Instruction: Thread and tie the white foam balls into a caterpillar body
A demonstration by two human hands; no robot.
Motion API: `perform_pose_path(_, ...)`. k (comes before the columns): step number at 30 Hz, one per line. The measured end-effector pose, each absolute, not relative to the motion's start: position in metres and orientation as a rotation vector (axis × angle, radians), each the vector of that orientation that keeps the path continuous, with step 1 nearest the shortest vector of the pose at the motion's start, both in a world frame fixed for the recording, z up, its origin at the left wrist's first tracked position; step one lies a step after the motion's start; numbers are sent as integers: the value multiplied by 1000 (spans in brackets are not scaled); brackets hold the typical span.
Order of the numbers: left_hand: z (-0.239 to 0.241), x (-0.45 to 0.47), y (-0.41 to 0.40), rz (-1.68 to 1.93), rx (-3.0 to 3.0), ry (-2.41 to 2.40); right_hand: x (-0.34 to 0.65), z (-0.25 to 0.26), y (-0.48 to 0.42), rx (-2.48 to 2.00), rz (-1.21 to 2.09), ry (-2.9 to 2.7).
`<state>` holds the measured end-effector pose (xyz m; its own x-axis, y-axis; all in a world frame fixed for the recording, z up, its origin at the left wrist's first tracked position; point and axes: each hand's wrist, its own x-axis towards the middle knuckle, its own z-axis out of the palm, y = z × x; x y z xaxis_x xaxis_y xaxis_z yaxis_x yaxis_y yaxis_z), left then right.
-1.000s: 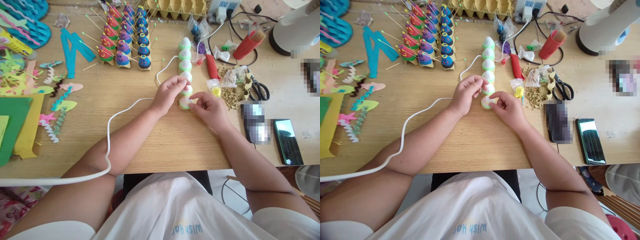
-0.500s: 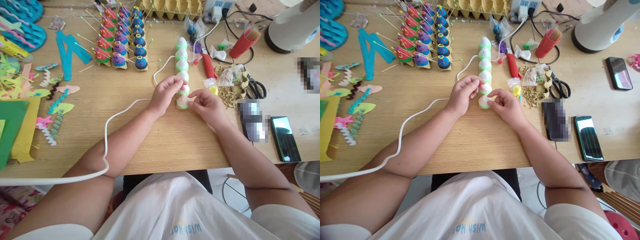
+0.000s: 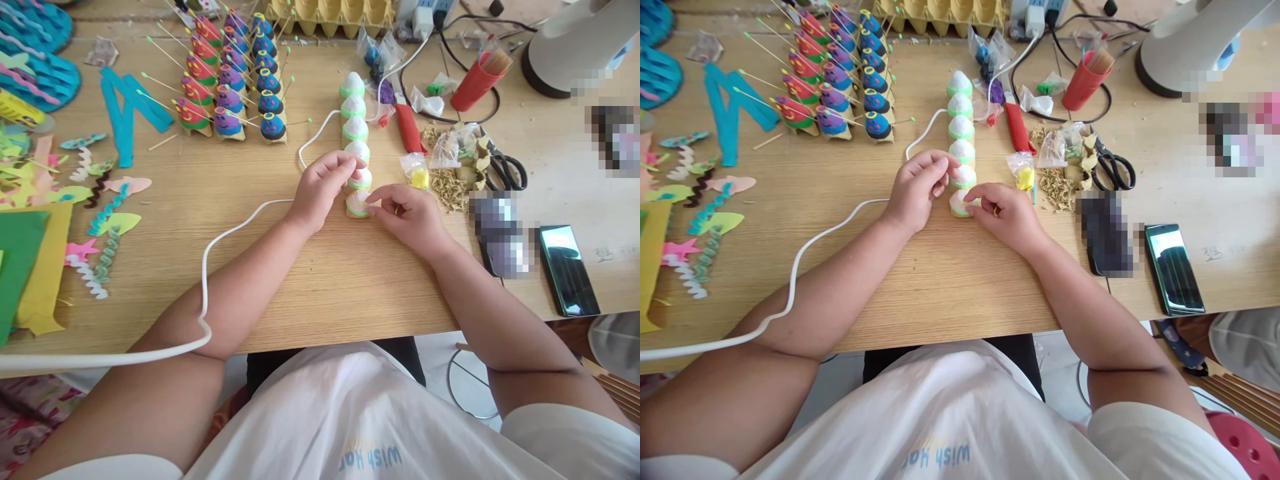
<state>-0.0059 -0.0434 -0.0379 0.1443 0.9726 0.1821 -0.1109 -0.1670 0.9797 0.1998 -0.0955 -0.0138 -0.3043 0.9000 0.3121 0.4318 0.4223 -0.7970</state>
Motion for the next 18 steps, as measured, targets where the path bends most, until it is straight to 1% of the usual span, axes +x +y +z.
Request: perform_pose_path(18,-42,-7,-43,1264,1354,940,198,-19,-89,-1122,690,-1981)
